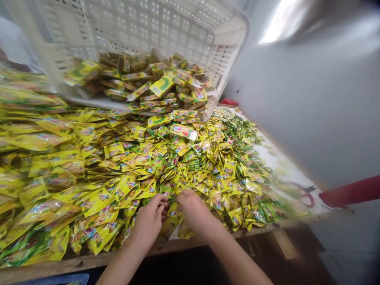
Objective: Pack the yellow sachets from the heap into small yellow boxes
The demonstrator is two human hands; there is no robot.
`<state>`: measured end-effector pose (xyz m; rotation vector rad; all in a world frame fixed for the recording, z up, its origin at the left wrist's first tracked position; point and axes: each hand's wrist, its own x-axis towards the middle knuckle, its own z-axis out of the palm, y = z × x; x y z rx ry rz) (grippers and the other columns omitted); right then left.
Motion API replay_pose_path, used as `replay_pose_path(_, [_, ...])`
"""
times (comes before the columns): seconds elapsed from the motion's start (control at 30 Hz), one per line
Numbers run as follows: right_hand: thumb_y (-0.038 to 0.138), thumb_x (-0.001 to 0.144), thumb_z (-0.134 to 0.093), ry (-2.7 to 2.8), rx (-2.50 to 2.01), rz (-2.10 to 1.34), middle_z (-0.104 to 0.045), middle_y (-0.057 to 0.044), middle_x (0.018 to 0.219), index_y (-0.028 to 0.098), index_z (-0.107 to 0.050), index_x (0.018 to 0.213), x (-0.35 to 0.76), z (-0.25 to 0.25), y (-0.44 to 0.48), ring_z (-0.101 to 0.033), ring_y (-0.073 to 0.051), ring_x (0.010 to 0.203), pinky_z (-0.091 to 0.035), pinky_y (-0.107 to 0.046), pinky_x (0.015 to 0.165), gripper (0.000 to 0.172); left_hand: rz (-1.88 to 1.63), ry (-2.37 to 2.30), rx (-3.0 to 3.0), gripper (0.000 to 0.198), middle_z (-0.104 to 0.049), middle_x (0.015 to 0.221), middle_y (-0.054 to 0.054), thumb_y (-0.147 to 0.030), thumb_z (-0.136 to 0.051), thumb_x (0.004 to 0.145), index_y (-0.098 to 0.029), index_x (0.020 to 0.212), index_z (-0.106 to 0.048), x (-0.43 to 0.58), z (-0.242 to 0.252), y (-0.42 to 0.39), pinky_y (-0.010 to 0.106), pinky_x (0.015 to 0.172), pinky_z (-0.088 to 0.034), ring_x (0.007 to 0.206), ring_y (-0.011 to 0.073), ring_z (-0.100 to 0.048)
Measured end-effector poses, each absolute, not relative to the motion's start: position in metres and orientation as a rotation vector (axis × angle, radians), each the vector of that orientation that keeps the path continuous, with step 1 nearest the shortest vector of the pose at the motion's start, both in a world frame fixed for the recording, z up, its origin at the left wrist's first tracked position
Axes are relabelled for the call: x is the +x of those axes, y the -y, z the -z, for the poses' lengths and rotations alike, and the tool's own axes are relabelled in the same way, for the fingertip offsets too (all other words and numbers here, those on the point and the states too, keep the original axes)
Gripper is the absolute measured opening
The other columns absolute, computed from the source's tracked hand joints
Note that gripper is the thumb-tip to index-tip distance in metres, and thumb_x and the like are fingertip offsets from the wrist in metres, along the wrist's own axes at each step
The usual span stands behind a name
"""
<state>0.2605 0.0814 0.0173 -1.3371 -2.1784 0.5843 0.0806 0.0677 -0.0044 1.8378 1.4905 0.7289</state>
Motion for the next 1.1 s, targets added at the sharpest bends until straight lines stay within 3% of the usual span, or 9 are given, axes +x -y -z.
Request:
replay_pose_path(0.27, [0.003, 0.070, -0.061, 2.350, -1.556, -0.366, -0.066, -0.016, 0.093, 0.011, -0.065, 0.093, 0.247, -0.009, -0.071, -0.059, -0.029, 0.086, -0.046, -0.039, 0.077, 0.025, -0.786, -1.459, 1.948, 0.038, -0.065, 0.093, 0.004, 0.001, -0.048, 0.075, -0.024, 0.101, -0.061, 0.086, -0.001, -0.060, 0.031, 0.071, -0.052, 0.082, 0.0209, -0.065])
replay_pose_path(0.37, [0.000, 0.068, -0.059, 2.167, -1.473, -0.554, -0.065, -0.010, 0.095, 0.015, -0.061, 0.095, 0.248, -0.006, -0.063, -0.058, -0.026, 0.089, -0.045, -0.035, 0.077, 0.031, -0.789, -1.435, 1.920, 0.041, -0.063, 0.098, 0.006, 0.000, -0.050, 0.076, -0.024, 0.107, -0.060, 0.083, -0.005, -0.057, 0.031, 0.071, -0.052, 0.079, 0.0199, -0.064])
replay_pose_path(0.53, [-0.006, 0.067, -0.053, 1.899, -1.289, -0.634, -0.058, -0.002, 0.088, 0.022, -0.054, 0.084, 0.260, -0.015, -0.052, -0.055, -0.020, 0.085, -0.044, -0.028, 0.072, 0.033, -0.738, -1.340, 1.949, 0.017, -0.061, 0.087, 0.004, -0.010, -0.050, 0.084, -0.023, 0.081, -0.060, 0.089, -0.019, -0.055, 0.030, 0.072, -0.050, 0.083, 0.0211, -0.062])
replay_pose_path(0.67, [0.000, 0.070, -0.062, 1.799, -1.273, -0.714, -0.061, -0.003, 0.098, 0.025, -0.057, 0.100, 0.278, -0.028, -0.055, -0.057, -0.021, 0.092, -0.046, -0.029, 0.080, 0.039, -0.807, -1.283, 2.025, 0.023, -0.060, 0.072, 0.001, -0.009, -0.043, 0.088, -0.022, 0.076, -0.057, 0.105, -0.035, -0.067, 0.027, 0.064, -0.046, 0.070, 0.0180, -0.059])
replay_pose_path(0.77, [0.015, 0.080, -0.065, 1.699, -1.347, -0.800, -0.066, -0.002, 0.089, 0.025, -0.063, 0.098, 0.295, -0.030, -0.063, -0.060, -0.020, 0.082, -0.047, -0.027, 0.073, 0.021, -0.760, -1.140, 2.224, 0.022, -0.063, 0.071, -0.001, -0.012, -0.047, 0.090, -0.022, 0.076, -0.062, 0.117, -0.059, -0.100, 0.024, 0.063, -0.047, 0.069, 0.0150, -0.061])
replay_pose_path(0.83, [0.027, 0.084, -0.066, 1.588, -1.402, -0.802, -0.065, -0.001, 0.077, 0.024, -0.066, 0.087, 0.306, -0.028, -0.068, -0.059, -0.019, 0.071, -0.046, -0.025, 0.066, 0.004, -0.760, -1.105, 2.427, 0.022, -0.068, 0.076, -0.002, -0.017, -0.049, 0.092, -0.020, 0.079, -0.066, 0.123, -0.082, -0.139, 0.022, 0.069, -0.050, 0.074, 0.0136, -0.064])
replay_pose_path(0.9, [0.035, 0.083, -0.067, 1.442, -1.445, -0.838, -0.062, 0.000, 0.067, 0.022, -0.067, 0.083, 0.315, -0.021, -0.071, -0.055, -0.017, 0.060, -0.044, -0.025, 0.057, 0.013, -0.847, -1.206, 2.635, 0.025, -0.071, 0.099, 0.004, -0.016, -0.044, 0.094, -0.014, 0.099, -0.068, 0.129, -0.105, -0.187, 0.030, 0.090, -0.048, 0.098, 0.0182, -0.063])
replay_pose_path(0.97, [0.037, 0.080, -0.069, 1.305, -1.447, -0.937, -0.060, 0.001, 0.063, 0.022, -0.068, 0.086, 0.320, -0.013, -0.071, -0.053, -0.016, 0.054, -0.043, -0.024, 0.050, 0.016, -0.877, -1.261, 2.700, 0.039, -0.059, 0.129, 0.010, -0.009, -0.032, 0.096, -0.008, 0.127, -0.056, 0.135, -0.122, -0.234, 0.044, 0.105, -0.036, 0.125, 0.0263, -0.048])
replay_pose_path(1.1, [0.032, 0.070, -0.076, 1.241, -1.376, -1.031, -0.062, 0.000, 0.065, 0.021, -0.071, 0.088, 0.325, 0.000, -0.066, -0.053, -0.017, 0.056, -0.043, -0.025, 0.051, 0.021, -0.819, -1.329, 2.790, 0.030, -0.057, 0.127, 0.009, -0.018, -0.044, 0.098, -0.009, 0.124, -0.055, 0.148, -0.142, -0.290, 0.052, 0.101, -0.039, 0.121, 0.0262, -0.053])
